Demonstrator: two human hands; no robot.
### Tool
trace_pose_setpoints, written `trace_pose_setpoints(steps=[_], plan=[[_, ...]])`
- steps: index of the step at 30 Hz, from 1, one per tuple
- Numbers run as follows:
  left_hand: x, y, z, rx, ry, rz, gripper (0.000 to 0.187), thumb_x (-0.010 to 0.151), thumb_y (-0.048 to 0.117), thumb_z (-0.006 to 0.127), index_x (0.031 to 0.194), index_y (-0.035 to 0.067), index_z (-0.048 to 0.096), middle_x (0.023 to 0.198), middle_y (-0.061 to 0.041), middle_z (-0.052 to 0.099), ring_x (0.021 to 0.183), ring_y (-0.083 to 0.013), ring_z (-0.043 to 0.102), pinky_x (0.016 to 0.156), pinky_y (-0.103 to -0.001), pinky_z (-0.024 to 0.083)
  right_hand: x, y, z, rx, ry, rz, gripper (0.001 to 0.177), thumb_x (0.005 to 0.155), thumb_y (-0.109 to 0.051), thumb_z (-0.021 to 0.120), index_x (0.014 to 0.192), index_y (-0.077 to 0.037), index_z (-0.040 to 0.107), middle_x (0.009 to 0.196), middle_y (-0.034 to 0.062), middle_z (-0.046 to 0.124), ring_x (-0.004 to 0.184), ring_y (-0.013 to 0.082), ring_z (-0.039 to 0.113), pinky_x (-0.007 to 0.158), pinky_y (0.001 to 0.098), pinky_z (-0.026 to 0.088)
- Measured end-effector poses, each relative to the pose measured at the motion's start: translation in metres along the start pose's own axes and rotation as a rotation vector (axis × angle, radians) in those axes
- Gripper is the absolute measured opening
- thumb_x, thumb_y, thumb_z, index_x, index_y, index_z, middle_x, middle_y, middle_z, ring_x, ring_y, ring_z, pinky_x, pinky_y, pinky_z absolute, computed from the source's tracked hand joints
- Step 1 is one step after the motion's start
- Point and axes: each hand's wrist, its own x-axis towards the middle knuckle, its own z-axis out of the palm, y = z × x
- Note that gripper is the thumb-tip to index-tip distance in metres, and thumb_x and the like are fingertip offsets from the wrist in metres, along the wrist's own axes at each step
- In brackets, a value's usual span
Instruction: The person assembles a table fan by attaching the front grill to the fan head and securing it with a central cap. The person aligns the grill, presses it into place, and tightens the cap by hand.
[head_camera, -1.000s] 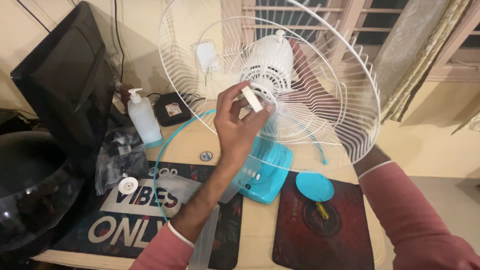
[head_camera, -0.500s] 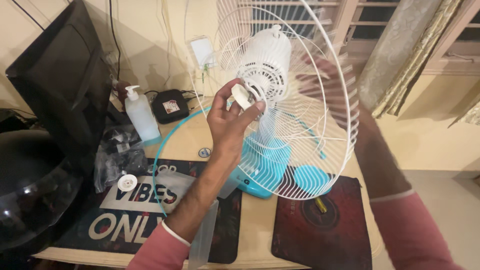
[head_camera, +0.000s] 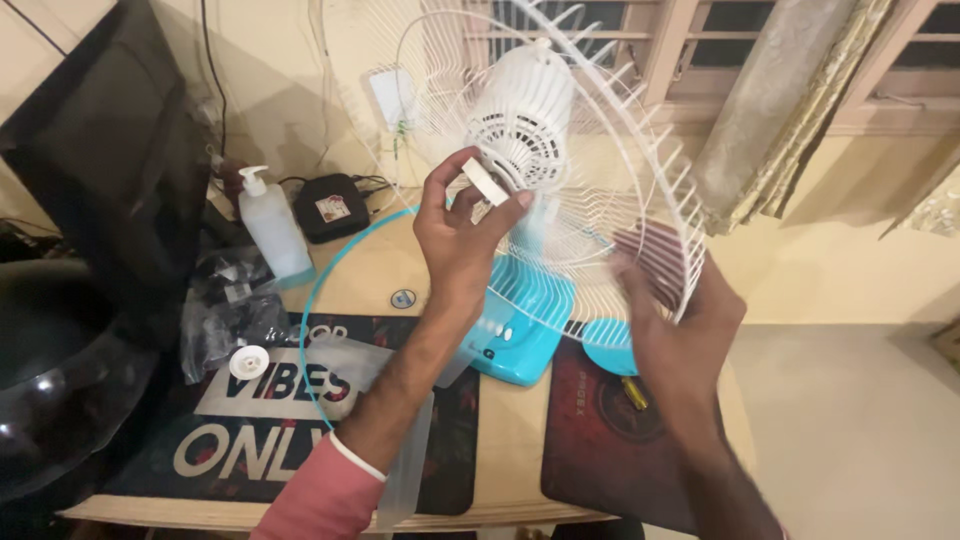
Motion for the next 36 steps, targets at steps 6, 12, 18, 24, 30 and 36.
trace_pose_setpoints(steps=[6, 12, 18, 24, 30, 36], plan=[[0.001, 0.009, -0.004, 0.194, -0.104, 0.142, 0.066, 0.079, -0.009, 0.084, 0.138, 0.003, 0.056, 0.134, -0.007, 0.059, 0.111, -0.0169, 0.066, 0.088, -0.029, 0.062, 0.031, 0.016, 0.000, 0.053, 0.166, -0.035, 0.012, 0.104, 0.005, 0.064, 0.114, 0.008, 0.069, 0.100, 0.0126, 0.074, 0.091, 0.0162, 0.074, 0.082, 0.0300, 0.064], [0.008, 0.016, -0.005, 0.450, -0.024, 0.151, 0.066, 0.074, 0.000, 0.090, 0.133, 0.009, 0.061, 0.134, -0.004, 0.053, 0.111, -0.0155, 0.063, 0.082, -0.029, 0.066, 0.054, 0.018, -0.006, 0.128, 0.101, -0.023, 0.011, 0.103, 0.006, 0.064, 0.113, 0.009, 0.069, 0.102, 0.0132, 0.074, 0.095, 0.0184, 0.075, 0.083, 0.0319, 0.066], [0.013, 0.014, -0.006, 0.559, -0.068, 0.220, 0.065, 0.075, 0.003, 0.092, 0.133, 0.009, 0.062, 0.134, -0.005, 0.054, 0.116, -0.0180, 0.065, 0.088, -0.033, 0.066, 0.067, 0.028, -0.007, 0.234, 0.057, -0.016, 0.010, 0.102, 0.004, 0.066, 0.112, 0.007, 0.067, 0.099, 0.0141, 0.074, 0.091, 0.0211, 0.077, 0.080, 0.0343, 0.069], [0.012, 0.012, -0.008, 0.552, -0.071, 0.212, 0.064, 0.075, 0.003, 0.091, 0.131, 0.009, 0.061, 0.132, -0.006, 0.054, 0.117, -0.0199, 0.067, 0.089, -0.033, 0.067, 0.084, 0.041, -0.013, 0.297, -0.003, -0.021, 0.010, 0.102, 0.004, 0.070, 0.111, 0.007, 0.068, 0.096, 0.0148, 0.074, 0.086, 0.0224, 0.077, 0.076, 0.0350, 0.067], [0.010, 0.015, -0.005, 0.551, -0.079, 0.239, 0.063, 0.075, 0.000, 0.090, 0.131, 0.008, 0.060, 0.133, -0.008, 0.051, 0.117, -0.0198, 0.066, 0.087, -0.033, 0.063, 0.079, 0.056, -0.014, 0.330, 0.034, -0.030, 0.011, 0.100, 0.004, 0.072, 0.110, 0.006, 0.069, 0.099, 0.0137, 0.074, 0.087, 0.0205, 0.076, 0.076, 0.0359, 0.067], [0.014, 0.015, -0.003, 0.567, -0.079, 0.261, 0.063, 0.076, 0.002, 0.090, 0.131, 0.008, 0.061, 0.131, -0.007, 0.054, 0.114, -0.0196, 0.067, 0.086, -0.033, 0.064, 0.071, 0.070, -0.011, 0.368, 0.075, -0.021, 0.009, 0.101, 0.005, 0.072, 0.110, 0.005, 0.070, 0.100, 0.0134, 0.075, 0.089, 0.0198, 0.075, 0.081, 0.0359, 0.067]])
